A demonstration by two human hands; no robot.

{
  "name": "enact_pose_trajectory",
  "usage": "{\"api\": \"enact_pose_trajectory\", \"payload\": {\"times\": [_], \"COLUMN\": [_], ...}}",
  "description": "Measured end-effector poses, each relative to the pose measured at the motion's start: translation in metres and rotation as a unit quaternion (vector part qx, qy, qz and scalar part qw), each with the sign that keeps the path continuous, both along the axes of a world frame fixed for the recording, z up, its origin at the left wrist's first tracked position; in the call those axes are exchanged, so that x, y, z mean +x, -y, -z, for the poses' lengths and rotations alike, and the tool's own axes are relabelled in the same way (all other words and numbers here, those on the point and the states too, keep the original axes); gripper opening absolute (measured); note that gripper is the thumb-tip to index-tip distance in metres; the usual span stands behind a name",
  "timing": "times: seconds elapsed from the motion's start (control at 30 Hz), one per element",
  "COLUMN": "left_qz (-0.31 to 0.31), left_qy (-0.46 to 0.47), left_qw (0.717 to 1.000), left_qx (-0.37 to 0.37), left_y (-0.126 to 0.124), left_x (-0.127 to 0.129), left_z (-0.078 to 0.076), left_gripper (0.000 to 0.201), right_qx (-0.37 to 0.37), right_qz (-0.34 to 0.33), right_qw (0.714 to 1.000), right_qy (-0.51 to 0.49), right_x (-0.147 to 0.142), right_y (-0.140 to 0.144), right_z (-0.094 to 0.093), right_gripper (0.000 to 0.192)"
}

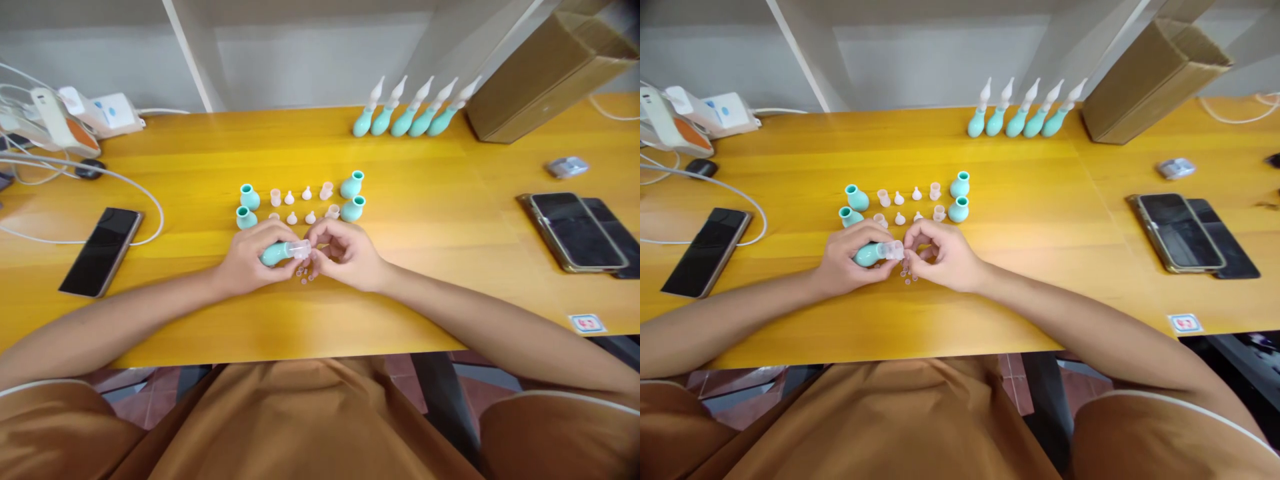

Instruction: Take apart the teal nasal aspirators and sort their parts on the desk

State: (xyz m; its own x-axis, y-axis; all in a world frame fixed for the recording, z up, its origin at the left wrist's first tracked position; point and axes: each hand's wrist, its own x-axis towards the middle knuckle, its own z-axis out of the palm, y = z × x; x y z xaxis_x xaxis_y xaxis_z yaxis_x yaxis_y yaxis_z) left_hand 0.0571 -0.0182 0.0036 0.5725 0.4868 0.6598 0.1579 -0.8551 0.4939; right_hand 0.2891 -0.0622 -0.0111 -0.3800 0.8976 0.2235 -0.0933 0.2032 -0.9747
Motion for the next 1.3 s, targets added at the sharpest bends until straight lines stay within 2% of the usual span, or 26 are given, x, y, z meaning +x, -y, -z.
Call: {"api": "enact_pose_trajectory", "payload": {"times": [0.17, 0.37, 0.47, 0.53, 0.6, 0.7, 0.77, 0.87, 1.07, 1.3], "left_qz": [-0.008, -0.004, 0.002, 0.0, -0.006, -0.011, -0.012, -0.015, -0.008, -0.011], "left_qy": [-0.012, 0.001, 0.002, 0.006, 0.01, 0.011, 0.008, 0.0, 0.009, 0.007], "left_qw": [1.0, 1.0, 1.0, 1.0, 1.0, 1.0, 1.0, 1.0, 1.0, 1.0], "left_qx": [0.002, 0.005, 0.004, 0.004, -0.001, -0.006, -0.004, 0.0, 0.011, 0.015], "left_y": [0.0, -0.001, 0.0, 0.001, 0.002, 0.003, 0.003, 0.003, 0.002, 0.003], "left_x": [-0.001, 0.0, 0.0, 0.0, -0.001, -0.001, -0.002, -0.002, 0.0, 0.0], "left_z": [0.001, 0.001, 0.0, -0.001, -0.002, -0.004, -0.004, -0.003, -0.002, -0.001], "left_gripper": [0.013, 0.02, 0.02, 0.02, 0.019, 0.018, 0.018, 0.017, 0.019, 0.018], "right_qx": [-0.017, -0.05, -0.052, -0.018, 0.067, 0.218, 0.264, 0.271, 0.258, 0.273], "right_qz": [0.01, 0.007, 0.017, 0.04, 0.049, 0.001, -0.04, -0.066, -0.101, -0.098], "right_qw": [1.0, 0.998, 0.998, 0.999, 0.992, 0.942, 0.903, 0.878, 0.892, 0.89], "right_qy": [-0.009, -0.044, -0.03, 0.009, 0.093, 0.254, 0.336, 0.389, 0.358, 0.351], "right_x": [0.001, -0.001, 0.002, 0.007, 0.013, 0.021, 0.024, 0.025, 0.029, 0.027], "right_y": [0.0, 0.0, -0.002, -0.004, -0.005, -0.004, -0.001, 0.002, -0.001, -0.002], "right_z": [0.0, -0.001, -0.005, -0.009, -0.013, -0.017, -0.018, -0.02, -0.023, -0.019], "right_gripper": [0.035, 0.033, 0.031, 0.025, 0.016, 0.012, 0.014, 0.014, 0.015, 0.016]}}
